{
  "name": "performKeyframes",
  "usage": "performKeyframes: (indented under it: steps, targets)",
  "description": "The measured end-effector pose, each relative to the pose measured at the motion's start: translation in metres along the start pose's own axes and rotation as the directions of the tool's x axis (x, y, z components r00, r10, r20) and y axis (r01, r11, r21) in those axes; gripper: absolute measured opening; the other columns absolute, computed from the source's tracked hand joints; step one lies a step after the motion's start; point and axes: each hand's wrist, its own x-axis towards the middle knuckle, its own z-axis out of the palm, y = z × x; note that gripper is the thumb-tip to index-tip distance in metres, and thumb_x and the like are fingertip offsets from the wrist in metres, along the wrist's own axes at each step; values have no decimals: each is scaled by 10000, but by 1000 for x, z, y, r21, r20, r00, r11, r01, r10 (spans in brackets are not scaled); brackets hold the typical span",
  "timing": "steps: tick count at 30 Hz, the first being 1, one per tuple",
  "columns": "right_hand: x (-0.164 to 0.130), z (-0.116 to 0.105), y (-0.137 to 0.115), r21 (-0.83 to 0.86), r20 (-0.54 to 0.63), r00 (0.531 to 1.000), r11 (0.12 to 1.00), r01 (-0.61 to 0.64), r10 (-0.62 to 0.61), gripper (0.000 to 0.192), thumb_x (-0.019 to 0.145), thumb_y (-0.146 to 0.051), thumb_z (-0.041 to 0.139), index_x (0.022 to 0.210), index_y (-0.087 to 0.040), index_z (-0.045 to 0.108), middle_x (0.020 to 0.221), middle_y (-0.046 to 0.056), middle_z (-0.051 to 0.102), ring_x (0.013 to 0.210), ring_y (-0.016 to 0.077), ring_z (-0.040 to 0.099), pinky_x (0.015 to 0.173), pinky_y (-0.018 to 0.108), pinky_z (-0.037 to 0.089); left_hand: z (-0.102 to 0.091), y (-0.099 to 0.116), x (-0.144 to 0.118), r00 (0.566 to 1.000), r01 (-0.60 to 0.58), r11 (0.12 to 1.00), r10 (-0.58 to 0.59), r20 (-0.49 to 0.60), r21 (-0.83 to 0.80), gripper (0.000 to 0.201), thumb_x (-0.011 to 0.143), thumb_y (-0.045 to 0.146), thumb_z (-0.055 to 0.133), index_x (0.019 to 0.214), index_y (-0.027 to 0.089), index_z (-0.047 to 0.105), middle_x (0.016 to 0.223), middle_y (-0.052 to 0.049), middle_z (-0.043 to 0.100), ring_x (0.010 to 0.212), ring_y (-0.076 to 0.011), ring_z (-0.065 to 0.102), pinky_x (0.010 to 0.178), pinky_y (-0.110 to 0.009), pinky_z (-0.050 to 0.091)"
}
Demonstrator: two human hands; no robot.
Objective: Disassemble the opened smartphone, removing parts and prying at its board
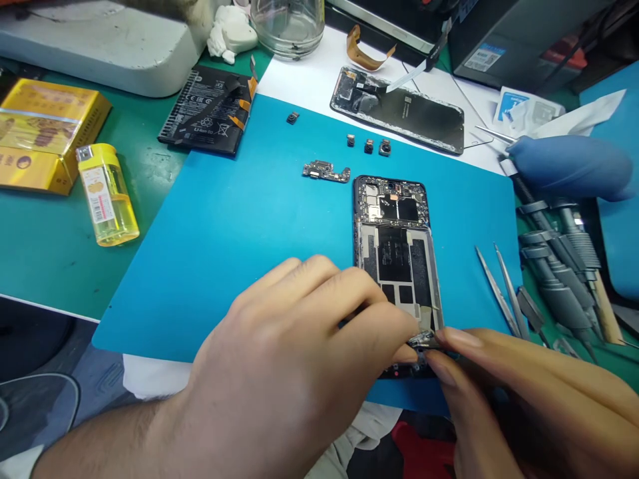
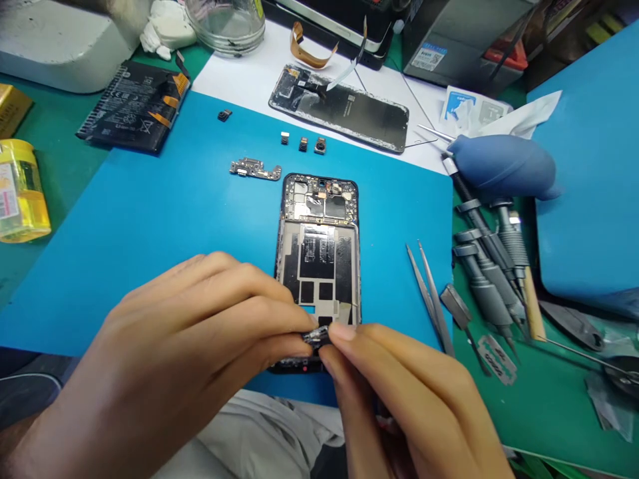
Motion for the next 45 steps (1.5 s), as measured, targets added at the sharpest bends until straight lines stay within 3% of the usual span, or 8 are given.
performKeyframes:
  steps: [4, 6, 8, 13, 17, 22, 28, 45]
  targets:
    - [-4, -9, -1, -25, 90, 992, 995, 96, -94, 466, 1052, -198, 887, 1491, -335, 811, 1326, -10, 786, 1088, 141, 766, 915, 158, 668, 0, -1, -2, 1000, 12, 999, -11, 6, -52, 219, 1248, 352, 589, 1107, 310, 751, 1045, 119, 786, 904, -135, 619, 776, -354, 460]
    - [-2, -10, -2, 28, 158, 982, 995, 96, -99, 378, 1116, -150, 818, 1473, -269, 793, 1364, -4, 759, 1172, 106, 739, 1116, 152, 594, 1, -2, -3, 1000, 13, 998, -12, 5, -54, 173, 1238, 369, 618, 1133, 316, 744, 1056, 127, 792, 914, -133, 631, 806, -349, 469]
    - [1, -9, -4, 99, 179, 978, 991, 91, -108, 304, 1134, -118, 779, 1413, -240, 796, 1326, -3, 750, 1185, 97, 735, 1172, 184, 559, 1, -2, -3, 1000, 10, 999, -9, 8, -45, 146, 1231, 395, 634, 1165, 326, 745, 1071, 134, 801, 923, -131, 646, 831, -347, 477]
    - [1, -1, -9, 206, 98, 995, 979, 5, -26, 244, 1097, -93, 790, 1275, -255, 832, 1235, -12, 779, 1099, 120, 770, 960, 232, 613, -2, -1, -2, 1000, 0, 999, 0, 1, -47, 127, 1204, 447, 688, 1250, 333, 721, 1142, 148, 826, 982, -111, 699, 878, -337, 492]
    - [-3, -1, -8, 259, 82, 996, 965, -49, 28, 202, 1106, -110, 797, 1232, -261, 846, 1148, -4, 777, 1013, 123, 772, 823, 231, 604, -3, 2, -1, 1000, 12, 996, -13, -6, -90, 227, 1139, 519, 781, 1165, 306, 710, 1091, 125, 813, 984, -124, 706, 875, -342, 500]
    - [-4, -5, -1, 252, 132, 987, 966, 52, -87, 217, 1092, -122, 816, 1266, -251, 838, 1178, -9, 794, 1035, 114, 798, 884, 167, 639, -2, 5, -1, 1000, 17, 997, -18, -3, -80, 276, 1133, 538, 779, 1099, 284, 675, 1065, 99, 785, 982, -149, 676, 875, -355, 484]
    - [2, -1, -4, 249, 84, 996, 968, 18, -40, 136, 1131, -154, 766, 1186, -265, 822, 1098, -26, 789, 952, 95, 781, 782, 132, 627, -3, 3, -3, 999, -16, 999, 17, 30, -48, 235, 1189, 501, 697, 1094, 286, 687, 1091, 94, 783, 985, -160, 651, 881, -367, 468]
    - [2, -7, 7, 243, 164, 981, 968, 65, -107, 142, 1112, -189, 822, 1240, -250, 825, 1186, -32, 803, 1045, 95, 805, 906, 131, 642, 1, 3, -3, 997, -57, 998, 57, -44, 9, 101, 1199, 358, 668, 1157, 276, 709, 1046, 95, 814, 948, -158, 720, 821, -413, 521]
